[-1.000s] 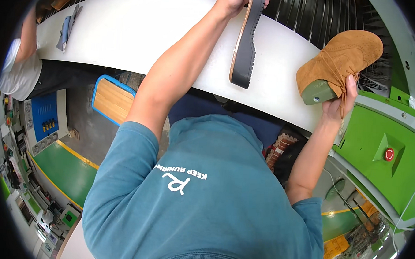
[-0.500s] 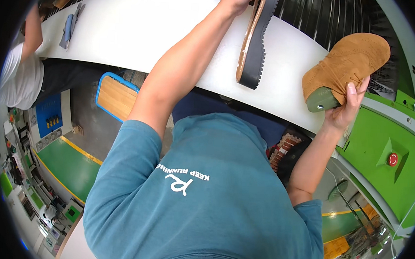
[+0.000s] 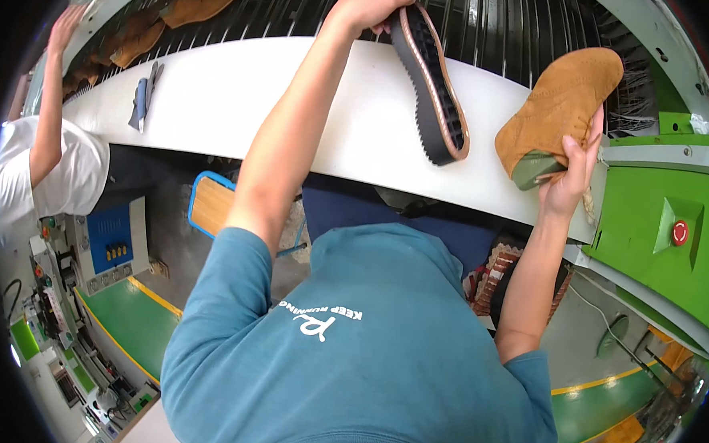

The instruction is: The person assembles brown suede shoes by hand on a factory assembly line. They pick up a shoe upper and a sole, align them, and press the components together to form the shoe. The person then places the finished shoe onto a moving conveyor belt and repeats the process with another pair of components.

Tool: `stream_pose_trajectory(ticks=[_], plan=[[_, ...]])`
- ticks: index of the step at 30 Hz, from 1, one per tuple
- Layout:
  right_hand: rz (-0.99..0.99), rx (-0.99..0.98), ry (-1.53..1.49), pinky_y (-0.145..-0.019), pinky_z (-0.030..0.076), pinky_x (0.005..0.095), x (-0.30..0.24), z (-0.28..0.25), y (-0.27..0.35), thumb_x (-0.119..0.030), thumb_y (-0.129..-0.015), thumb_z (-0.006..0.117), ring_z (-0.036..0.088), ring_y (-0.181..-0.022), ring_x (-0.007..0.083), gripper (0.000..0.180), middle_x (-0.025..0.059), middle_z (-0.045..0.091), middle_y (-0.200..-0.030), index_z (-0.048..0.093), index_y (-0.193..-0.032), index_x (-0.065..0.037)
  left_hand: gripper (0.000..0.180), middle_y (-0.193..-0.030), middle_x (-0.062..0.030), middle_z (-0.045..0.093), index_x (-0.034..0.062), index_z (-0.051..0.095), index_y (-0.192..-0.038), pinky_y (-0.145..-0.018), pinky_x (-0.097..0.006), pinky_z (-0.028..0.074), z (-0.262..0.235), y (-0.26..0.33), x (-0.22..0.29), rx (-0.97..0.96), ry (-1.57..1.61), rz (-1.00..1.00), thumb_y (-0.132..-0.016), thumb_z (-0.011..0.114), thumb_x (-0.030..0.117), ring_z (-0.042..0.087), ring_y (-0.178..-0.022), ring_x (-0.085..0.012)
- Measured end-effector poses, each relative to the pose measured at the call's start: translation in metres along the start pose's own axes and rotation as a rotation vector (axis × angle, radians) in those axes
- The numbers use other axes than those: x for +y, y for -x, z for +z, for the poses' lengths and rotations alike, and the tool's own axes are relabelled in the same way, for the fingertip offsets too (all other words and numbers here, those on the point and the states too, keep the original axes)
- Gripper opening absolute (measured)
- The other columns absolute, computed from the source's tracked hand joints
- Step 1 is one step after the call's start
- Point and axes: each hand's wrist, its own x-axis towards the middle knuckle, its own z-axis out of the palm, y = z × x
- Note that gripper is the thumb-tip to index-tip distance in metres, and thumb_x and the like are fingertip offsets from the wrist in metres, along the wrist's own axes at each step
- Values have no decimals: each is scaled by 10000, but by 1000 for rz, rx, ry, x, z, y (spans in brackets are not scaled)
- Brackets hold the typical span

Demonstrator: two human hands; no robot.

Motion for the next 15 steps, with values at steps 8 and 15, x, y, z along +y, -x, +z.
stream_pose_trajectory(ticks=[8, 15], plan=[[41, -46, -40, -1248, 441, 456, 6, 6, -12, -180, -993, 526, 543, -1491, 332, 773, 241, 492, -1633, 312, -1699, 52, 357, -729, -162, 752, -137, 764, -882, -517, -330, 584, 9, -7, 14, 17, -51, -19, -966, 714, 206, 723, -574, -224], [-104, -39, 48, -1309, 328, 451, 13, 5, 5, -190, -1006, 627, 418, -1576, 325, 890, 235, 371, -1718, 184, -1732, 71, 321, -890, -73, 784, -22, 809, -1180, -626, -308, 542, 12, 3, 8, -101, 48, 270, -1097, 670, 256, 669, -709, -132]])
